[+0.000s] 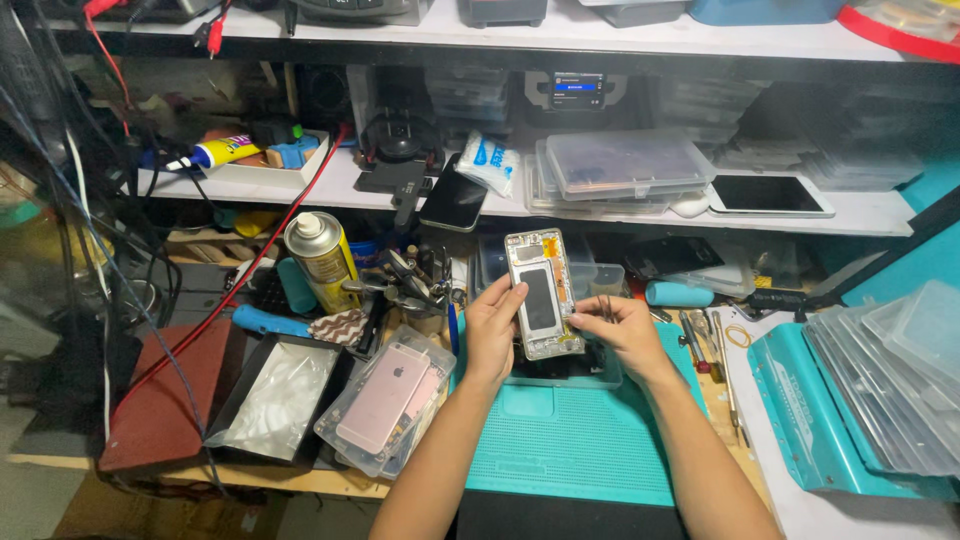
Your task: The person repairs a smartphone at a workbench. They hold the phone frame with its motherboard, pry components loose by hand, set the frame aside, pick up a pink phone back cover and work on it, then transfer parts between the frame and a screen assembly while pressing components into place on the mat.
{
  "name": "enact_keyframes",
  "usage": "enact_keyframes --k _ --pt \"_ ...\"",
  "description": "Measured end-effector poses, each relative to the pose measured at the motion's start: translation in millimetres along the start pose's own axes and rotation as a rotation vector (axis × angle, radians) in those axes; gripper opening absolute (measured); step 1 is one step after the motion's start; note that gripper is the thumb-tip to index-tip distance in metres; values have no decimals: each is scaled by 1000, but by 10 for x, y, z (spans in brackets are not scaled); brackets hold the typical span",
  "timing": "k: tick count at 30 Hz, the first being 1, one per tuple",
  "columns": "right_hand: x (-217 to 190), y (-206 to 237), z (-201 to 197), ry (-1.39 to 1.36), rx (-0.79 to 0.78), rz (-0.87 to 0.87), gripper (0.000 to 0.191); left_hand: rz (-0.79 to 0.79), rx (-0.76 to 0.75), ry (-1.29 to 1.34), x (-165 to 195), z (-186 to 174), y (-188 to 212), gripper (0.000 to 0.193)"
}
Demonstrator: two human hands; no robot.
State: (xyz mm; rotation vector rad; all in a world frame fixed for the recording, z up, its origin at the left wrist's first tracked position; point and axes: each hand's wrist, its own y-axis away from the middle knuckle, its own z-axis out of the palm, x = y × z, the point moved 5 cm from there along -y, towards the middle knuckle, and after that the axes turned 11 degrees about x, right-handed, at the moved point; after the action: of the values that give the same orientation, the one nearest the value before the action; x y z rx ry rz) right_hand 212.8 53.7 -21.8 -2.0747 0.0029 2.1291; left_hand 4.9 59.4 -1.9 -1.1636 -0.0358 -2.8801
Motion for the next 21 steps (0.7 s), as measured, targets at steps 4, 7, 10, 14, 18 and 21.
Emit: enact_keyframes --k 4,7,10,14,18,21 --pt "32 -2 -11 2 23 35 22 6 6 15 -27 -33 -31 36" --pt "77 -14 -40 -23 22 56 20 2 -16 37 -50 -28 -46 36" --pt "122 -22 -70 -35 32 81 18 5 -39 65 -59 -10 -48 37" --pt "124 -22 -69 -50 30 88 18 0 -30 49 -43 -8 -30 38" --pt "120 -14 -43 -7 -1 122 22 56 -35 33 19 10 -14 39" --pt "76 -12 14 9 -60 63 23 75 -38 56 40 22 -7 38"
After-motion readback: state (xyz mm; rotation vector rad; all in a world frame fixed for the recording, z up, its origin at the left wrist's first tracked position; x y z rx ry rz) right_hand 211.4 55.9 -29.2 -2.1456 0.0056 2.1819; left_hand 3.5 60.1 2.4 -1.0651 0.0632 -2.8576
